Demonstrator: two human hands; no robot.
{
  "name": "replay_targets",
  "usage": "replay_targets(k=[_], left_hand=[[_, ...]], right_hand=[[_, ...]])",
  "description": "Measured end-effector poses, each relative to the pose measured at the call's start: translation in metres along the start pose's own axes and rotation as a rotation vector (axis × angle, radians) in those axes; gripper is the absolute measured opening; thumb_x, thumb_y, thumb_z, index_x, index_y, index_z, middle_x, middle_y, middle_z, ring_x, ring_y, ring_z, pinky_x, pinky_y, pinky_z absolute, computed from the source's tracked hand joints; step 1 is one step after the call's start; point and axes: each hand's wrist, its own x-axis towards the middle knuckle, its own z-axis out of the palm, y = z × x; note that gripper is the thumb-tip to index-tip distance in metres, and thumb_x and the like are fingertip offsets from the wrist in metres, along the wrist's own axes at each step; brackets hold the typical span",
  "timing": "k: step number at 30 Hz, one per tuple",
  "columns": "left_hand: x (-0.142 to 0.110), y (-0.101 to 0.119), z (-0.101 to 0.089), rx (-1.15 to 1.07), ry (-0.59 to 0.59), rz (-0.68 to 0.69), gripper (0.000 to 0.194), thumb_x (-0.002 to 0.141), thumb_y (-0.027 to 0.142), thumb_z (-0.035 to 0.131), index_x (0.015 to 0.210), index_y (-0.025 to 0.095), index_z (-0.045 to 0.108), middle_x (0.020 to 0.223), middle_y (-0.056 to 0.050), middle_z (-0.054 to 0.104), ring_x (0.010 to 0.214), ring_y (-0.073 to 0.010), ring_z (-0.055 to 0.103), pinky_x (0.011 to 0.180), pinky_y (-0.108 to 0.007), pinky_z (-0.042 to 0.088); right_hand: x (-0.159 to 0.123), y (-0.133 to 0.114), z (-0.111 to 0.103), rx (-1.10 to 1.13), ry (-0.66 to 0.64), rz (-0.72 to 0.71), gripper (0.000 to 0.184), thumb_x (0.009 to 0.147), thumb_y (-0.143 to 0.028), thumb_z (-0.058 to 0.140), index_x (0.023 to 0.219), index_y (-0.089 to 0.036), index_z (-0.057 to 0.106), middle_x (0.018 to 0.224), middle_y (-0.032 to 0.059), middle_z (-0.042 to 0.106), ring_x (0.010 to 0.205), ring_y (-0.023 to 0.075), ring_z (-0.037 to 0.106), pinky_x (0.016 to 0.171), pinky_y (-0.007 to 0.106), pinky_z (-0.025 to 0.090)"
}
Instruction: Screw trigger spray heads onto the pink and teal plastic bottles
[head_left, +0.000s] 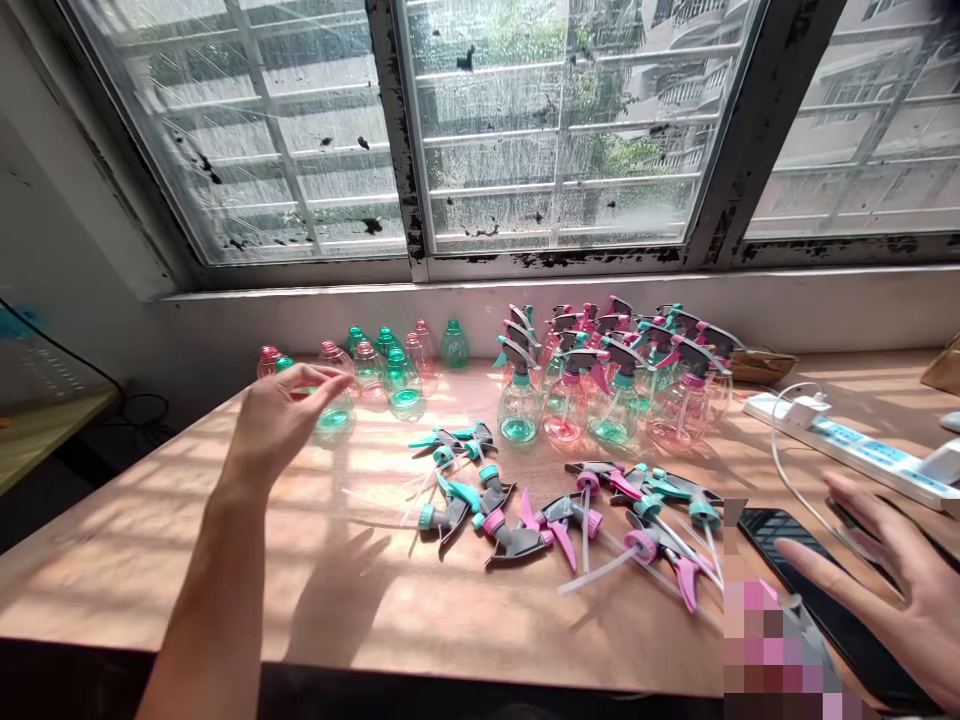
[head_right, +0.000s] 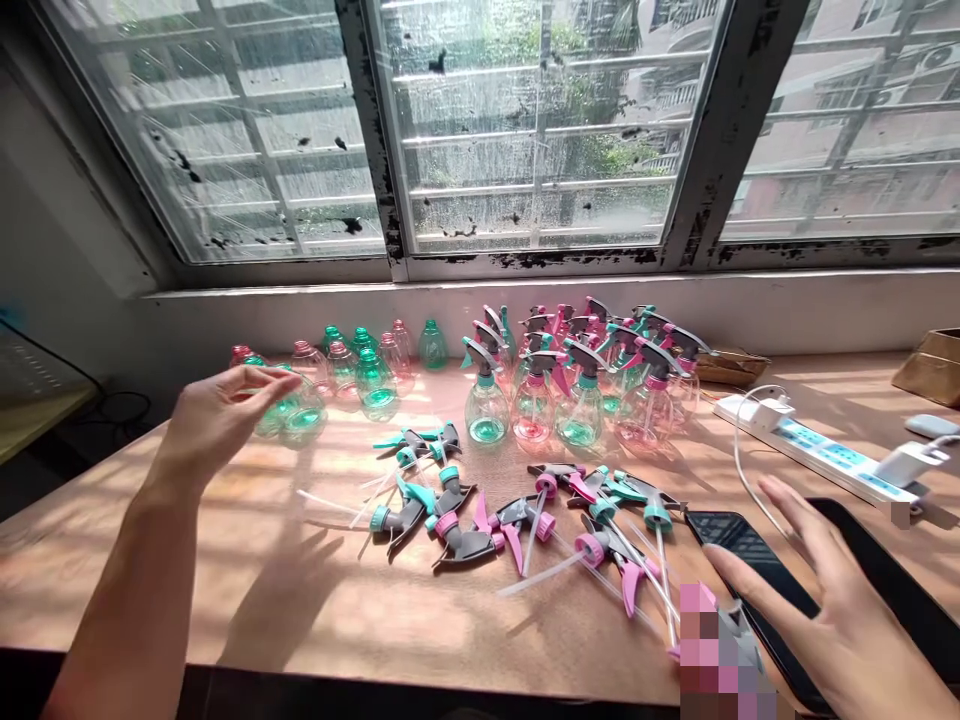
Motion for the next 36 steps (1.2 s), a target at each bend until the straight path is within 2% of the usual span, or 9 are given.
replay_targets(k=[3, 6, 8, 13, 19, 24, 27, 32, 36], left_hand=[[0.051, -0.046, 0.007, 0.167, 0.161, -0.086, 0.032, 0.105, 0.04, 0.069, 0.124, 0.015, 0.072, 0.129, -0.009, 0.075, 0.117, -0.0289, 0.073, 0.102, -0.052, 0.061], [0.083, -0.08, 0.022, 0.297, 0.152, -0.056, 0.037, 0.103, 0.035, 0.072, 0.136, 0.018, 0.067, 0.142, -0.012, 0.069, 0.125, -0.0302, 0.07, 0.105, -0.054, 0.061], [0.098, -0.094, 0.035, 0.358, 0.128, -0.009, 0.039, 0.103, 0.035, 0.072, 0.139, 0.018, 0.066, 0.145, -0.012, 0.068, 0.126, -0.0307, 0.07, 0.105, -0.054, 0.061], [0.13, -0.104, 0.065, 0.45, 0.01, 0.072, 0.04, 0.104, 0.035, 0.072, 0.14, 0.019, 0.065, 0.146, -0.012, 0.067, 0.126, -0.0307, 0.07, 0.105, -0.055, 0.061], [0.158, -0.104, 0.091, 0.495, -0.175, 0.088, 0.04, 0.103, 0.034, 0.072, 0.139, 0.019, 0.066, 0.143, -0.012, 0.068, 0.123, -0.0296, 0.071, 0.102, -0.053, 0.062], [0.167, -0.1, 0.109, 0.545, -0.158, -0.01, 0.041, 0.103, 0.035, 0.072, 0.141, 0.019, 0.064, 0.145, -0.013, 0.067, 0.124, -0.0303, 0.07, 0.103, -0.054, 0.062], [0.168, -0.099, 0.113, 0.537, -0.18, -0.083, 0.041, 0.104, 0.036, 0.071, 0.14, 0.017, 0.064, 0.144, -0.013, 0.067, 0.122, -0.0292, 0.071, 0.102, -0.052, 0.062], [0.156, -0.096, 0.114, 0.479, -0.247, -0.178, 0.038, 0.105, 0.034, 0.071, 0.138, 0.016, 0.065, 0.138, -0.012, 0.071, 0.114, -0.0263, 0.073, 0.097, -0.049, 0.064], [0.148, -0.076, 0.11, 0.434, -0.102, -0.179, 0.04, 0.104, 0.035, 0.071, 0.14, 0.018, 0.065, 0.142, -0.012, 0.068, 0.12, -0.0289, 0.072, 0.1, -0.052, 0.063]], right_hand=[[-0.023, -0.055, 0.021, 0.084, -0.054, -0.063, 0.086, 0.095, -0.071, 0.064, 0.168, -0.033, 0.04, 0.175, 0.0144, 0.043, 0.156, 0.048, 0.046, 0.12, 0.067, 0.05], [-0.037, -0.098, 0.044, 0.214, -0.149, -0.202, 0.069, 0.101, -0.059, 0.065, 0.165, -0.041, 0.045, 0.176, 0.0065, 0.042, 0.155, 0.0413, 0.049, 0.106, 0.053, 0.066], [-0.044, -0.119, 0.06, 0.299, -0.192, -0.327, 0.063, 0.103, -0.051, 0.065, 0.163, -0.04, 0.047, 0.176, 0.007, 0.041, 0.158, 0.0392, 0.046, 0.104, 0.048, 0.068], [-0.06, -0.15, 0.095, 0.339, -0.215, -0.393, 0.052, 0.107, -0.037, 0.058, 0.158, -0.036, 0.05, 0.174, 0.0088, 0.042, 0.159, 0.0393, 0.044, 0.125, 0.066, 0.047], [-0.085, -0.152, 0.122, 0.267, -0.322, -0.539, 0.059, 0.109, -0.032, 0.051, 0.166, -0.035, 0.039, 0.172, 0.0095, 0.048, 0.159, 0.0348, 0.045, 0.125, 0.056, 0.049], [-0.08, -0.146, 0.119, 0.285, -0.315, -0.619, 0.063, 0.106, -0.027, 0.057, 0.165, -0.034, 0.039, 0.171, 0.0068, 0.049, 0.159, 0.0319, 0.046, 0.126, 0.048, 0.049], [-0.07, -0.144, 0.107, 0.298, -0.292, -0.592, 0.064, 0.106, -0.025, 0.062, 0.164, -0.036, 0.038, 0.171, 0.0065, 0.048, 0.158, 0.0304, 0.047, 0.126, 0.045, 0.05], [-0.061, -0.14, 0.097, 0.406, -0.176, -0.449, 0.054, 0.108, -0.029, 0.061, 0.159, -0.036, 0.045, 0.166, 0.0079, 0.053, 0.158, 0.0333, 0.048, 0.129, 0.058, 0.043], [-0.055, -0.132, 0.098, 0.405, -0.118, -0.398, 0.051, 0.109, -0.034, 0.062, 0.158, -0.034, 0.048, 0.163, 0.0095, 0.055, 0.154, 0.0323, 0.053, 0.122, 0.052, 0.054]])
